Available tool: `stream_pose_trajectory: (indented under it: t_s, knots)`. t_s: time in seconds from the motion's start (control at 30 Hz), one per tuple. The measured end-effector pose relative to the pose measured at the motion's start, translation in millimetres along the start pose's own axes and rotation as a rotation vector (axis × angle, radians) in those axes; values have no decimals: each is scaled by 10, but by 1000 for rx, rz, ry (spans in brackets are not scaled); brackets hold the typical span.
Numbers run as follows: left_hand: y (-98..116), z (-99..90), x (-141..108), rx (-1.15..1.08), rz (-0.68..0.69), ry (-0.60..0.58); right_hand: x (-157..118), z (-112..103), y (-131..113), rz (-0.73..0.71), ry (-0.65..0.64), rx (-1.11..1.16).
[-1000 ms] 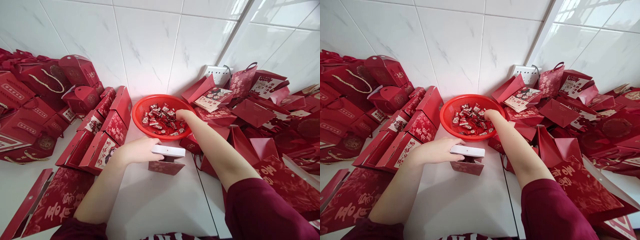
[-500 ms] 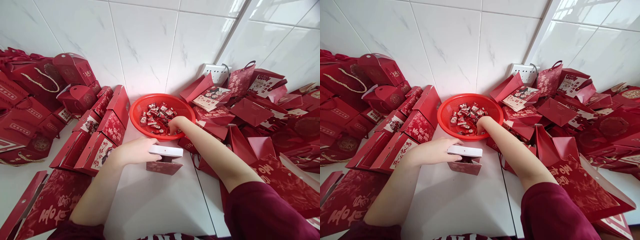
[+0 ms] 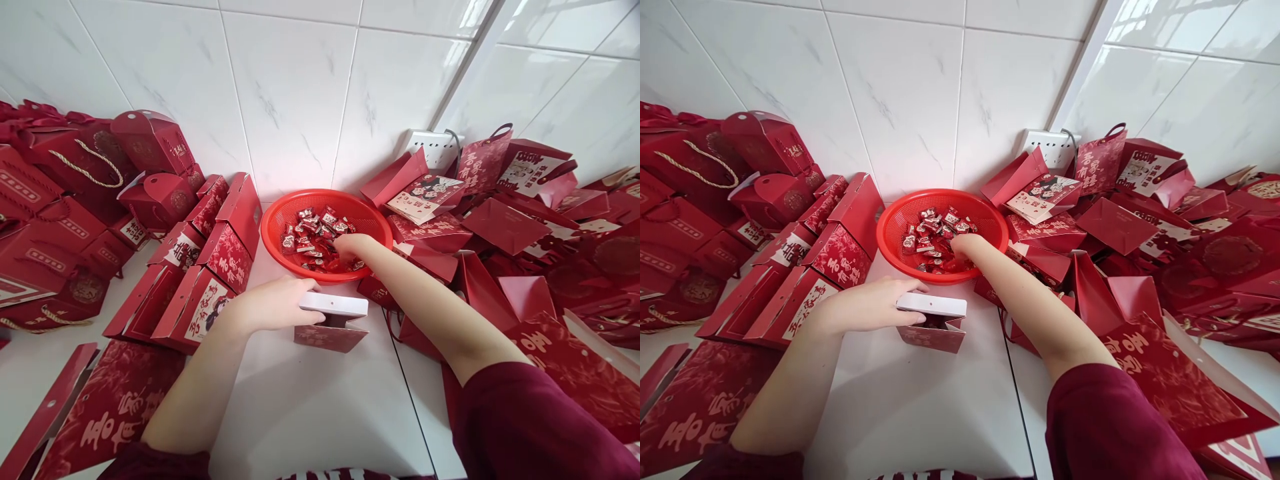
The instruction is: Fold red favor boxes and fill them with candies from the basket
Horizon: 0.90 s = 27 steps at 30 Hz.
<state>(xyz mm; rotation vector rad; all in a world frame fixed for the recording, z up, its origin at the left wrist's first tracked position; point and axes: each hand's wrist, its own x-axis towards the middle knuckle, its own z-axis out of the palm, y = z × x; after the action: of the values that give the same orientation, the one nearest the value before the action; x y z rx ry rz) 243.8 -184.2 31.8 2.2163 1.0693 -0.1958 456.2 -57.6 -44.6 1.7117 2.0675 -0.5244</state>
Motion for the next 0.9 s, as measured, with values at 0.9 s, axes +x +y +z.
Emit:
stream_pose_trajectory:
  t_s: [0.9]
  knots:
    - [7,114,-139,153,40,126,-189,47,-424,-275,30,-107]
